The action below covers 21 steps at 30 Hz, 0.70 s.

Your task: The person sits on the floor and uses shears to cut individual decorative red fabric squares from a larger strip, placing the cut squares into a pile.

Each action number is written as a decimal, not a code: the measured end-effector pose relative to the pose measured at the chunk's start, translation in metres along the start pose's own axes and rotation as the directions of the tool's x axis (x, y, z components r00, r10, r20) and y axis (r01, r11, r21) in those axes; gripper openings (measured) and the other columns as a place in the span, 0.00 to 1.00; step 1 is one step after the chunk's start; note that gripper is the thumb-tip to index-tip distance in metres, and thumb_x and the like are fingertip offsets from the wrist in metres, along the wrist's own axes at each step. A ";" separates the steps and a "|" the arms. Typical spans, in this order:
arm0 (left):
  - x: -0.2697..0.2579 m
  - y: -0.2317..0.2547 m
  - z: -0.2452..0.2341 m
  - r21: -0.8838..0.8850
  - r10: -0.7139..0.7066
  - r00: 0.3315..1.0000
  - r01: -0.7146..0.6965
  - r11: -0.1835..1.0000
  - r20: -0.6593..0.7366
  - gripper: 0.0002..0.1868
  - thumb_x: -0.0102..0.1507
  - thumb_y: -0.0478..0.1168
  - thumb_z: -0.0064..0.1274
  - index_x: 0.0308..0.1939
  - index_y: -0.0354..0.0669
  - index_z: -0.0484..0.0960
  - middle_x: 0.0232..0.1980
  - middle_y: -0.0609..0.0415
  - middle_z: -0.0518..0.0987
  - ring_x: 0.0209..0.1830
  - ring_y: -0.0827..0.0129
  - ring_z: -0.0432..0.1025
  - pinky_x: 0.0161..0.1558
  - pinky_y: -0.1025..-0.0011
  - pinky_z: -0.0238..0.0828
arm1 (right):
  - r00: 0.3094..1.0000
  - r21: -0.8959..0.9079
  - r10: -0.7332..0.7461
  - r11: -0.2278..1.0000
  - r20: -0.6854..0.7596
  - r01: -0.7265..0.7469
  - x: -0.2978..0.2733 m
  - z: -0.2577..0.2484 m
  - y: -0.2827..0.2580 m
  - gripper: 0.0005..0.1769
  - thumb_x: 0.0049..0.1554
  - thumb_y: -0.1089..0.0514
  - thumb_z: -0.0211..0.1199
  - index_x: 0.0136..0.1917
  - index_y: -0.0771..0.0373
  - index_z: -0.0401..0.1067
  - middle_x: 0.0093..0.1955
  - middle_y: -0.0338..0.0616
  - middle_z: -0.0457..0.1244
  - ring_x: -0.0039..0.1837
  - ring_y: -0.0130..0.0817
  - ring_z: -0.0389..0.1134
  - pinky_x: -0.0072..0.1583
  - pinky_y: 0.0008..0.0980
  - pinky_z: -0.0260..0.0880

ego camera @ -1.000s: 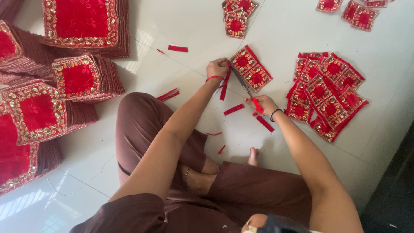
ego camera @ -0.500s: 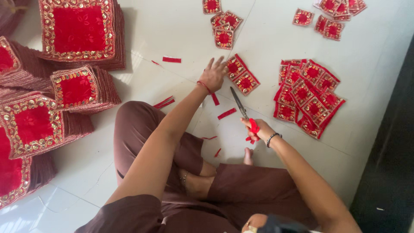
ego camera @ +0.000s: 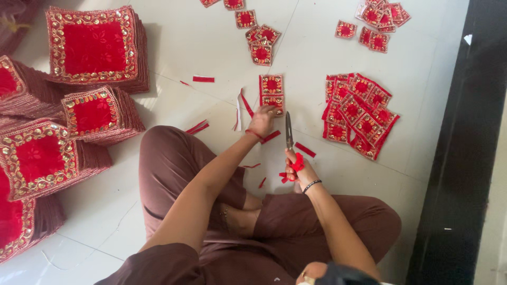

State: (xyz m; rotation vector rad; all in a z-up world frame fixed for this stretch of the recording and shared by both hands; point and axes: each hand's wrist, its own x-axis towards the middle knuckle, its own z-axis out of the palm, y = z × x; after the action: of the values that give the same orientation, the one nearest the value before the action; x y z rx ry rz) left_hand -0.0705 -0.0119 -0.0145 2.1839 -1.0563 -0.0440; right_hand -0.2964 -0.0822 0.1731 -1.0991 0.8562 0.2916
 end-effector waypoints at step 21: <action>0.012 -0.034 -0.041 -0.623 -0.679 0.591 0.742 0.247 0.435 0.13 0.62 0.43 0.60 0.41 0.35 0.88 0.33 0.50 0.86 0.23 0.70 0.78 0.27 0.71 0.80 | 0.995 -0.049 0.098 0.994 0.007 -0.097 0.025 0.050 0.030 0.36 0.51 0.20 0.57 0.34 0.54 0.60 0.23 0.33 0.52 0.24 0.26 0.53 0.28 0.25 0.50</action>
State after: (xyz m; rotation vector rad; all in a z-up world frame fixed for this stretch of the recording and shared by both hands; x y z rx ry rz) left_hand -0.0268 0.0176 -0.0009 1.6255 0.1202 -0.8626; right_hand -0.2752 -0.0299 0.1444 -1.1018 0.8995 0.4008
